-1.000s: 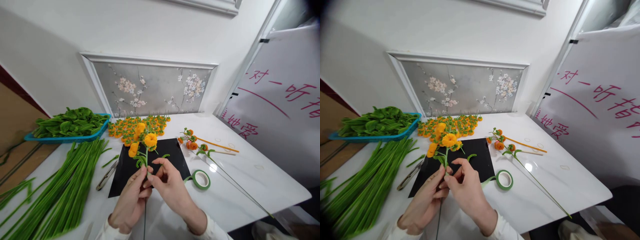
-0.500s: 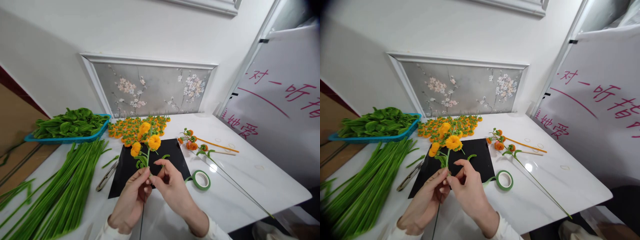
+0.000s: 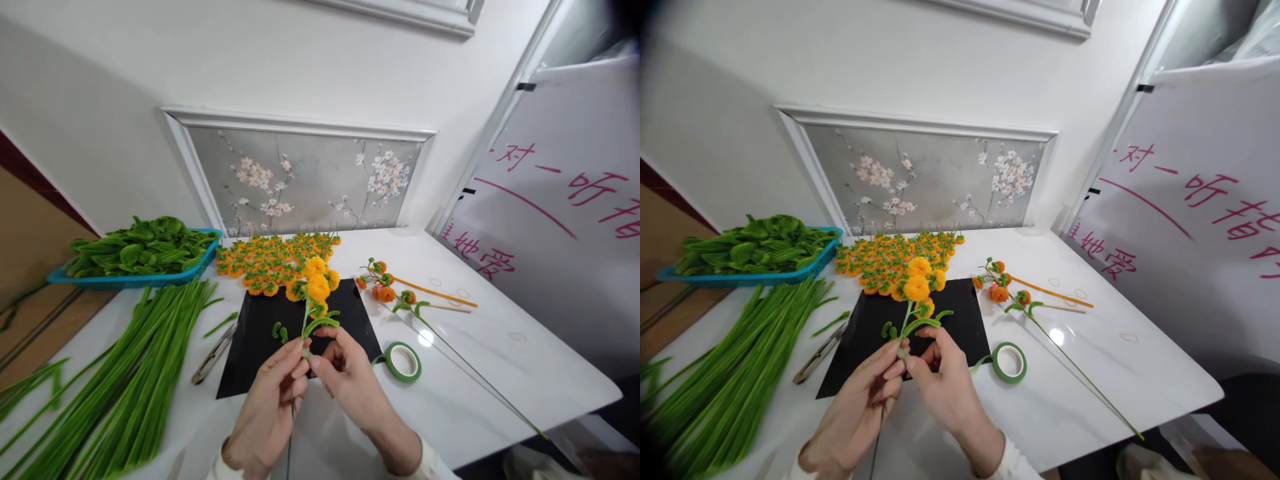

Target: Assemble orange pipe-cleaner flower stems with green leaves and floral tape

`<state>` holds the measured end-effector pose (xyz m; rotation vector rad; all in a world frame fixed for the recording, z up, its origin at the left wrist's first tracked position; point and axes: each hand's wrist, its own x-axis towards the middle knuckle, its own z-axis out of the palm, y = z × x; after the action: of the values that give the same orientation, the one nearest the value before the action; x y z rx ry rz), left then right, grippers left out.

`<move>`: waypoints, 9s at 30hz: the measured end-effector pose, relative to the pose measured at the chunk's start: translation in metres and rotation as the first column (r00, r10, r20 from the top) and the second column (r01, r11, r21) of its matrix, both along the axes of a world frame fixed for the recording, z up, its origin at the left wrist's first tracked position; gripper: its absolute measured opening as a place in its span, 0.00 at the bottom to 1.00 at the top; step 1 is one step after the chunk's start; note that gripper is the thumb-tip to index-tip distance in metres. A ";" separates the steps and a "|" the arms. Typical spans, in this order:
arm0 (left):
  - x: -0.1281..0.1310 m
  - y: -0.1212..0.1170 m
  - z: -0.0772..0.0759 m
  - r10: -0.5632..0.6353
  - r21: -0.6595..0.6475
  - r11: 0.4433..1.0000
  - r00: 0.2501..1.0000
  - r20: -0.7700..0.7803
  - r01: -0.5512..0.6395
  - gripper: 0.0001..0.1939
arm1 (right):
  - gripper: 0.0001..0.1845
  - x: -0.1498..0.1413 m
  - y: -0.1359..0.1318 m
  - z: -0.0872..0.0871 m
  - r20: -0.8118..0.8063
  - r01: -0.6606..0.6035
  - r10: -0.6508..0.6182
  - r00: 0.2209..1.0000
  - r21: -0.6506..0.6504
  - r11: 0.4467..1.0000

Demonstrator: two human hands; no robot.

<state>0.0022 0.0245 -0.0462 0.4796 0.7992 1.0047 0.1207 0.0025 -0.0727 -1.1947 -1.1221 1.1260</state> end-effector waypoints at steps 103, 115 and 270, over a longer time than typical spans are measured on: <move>0.004 -0.001 0.006 0.044 0.187 0.982 0.990 -0.137 -0.018 0.11 | 0.14 0.008 0.016 0.035 0.028 -0.046 0.041 0.999 0.195 0.980; 0.000 -0.002 0.008 -0.015 0.004 1.000 0.985 0.171 0.015 0.04 | 0.08 0.010 0.011 0.037 -0.128 -0.077 0.088 0.988 0.095 0.993; 0.023 -0.013 0.014 0.101 0.238 0.968 0.990 -0.098 -0.076 0.12 | 0.13 0.019 0.004 0.055 0.401 0.058 -0.175 0.899 0.287 0.956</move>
<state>0.0250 0.0115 -0.0323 0.7115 0.8088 1.1708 0.1400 0.0061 -0.0174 -1.3033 -1.4581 0.6053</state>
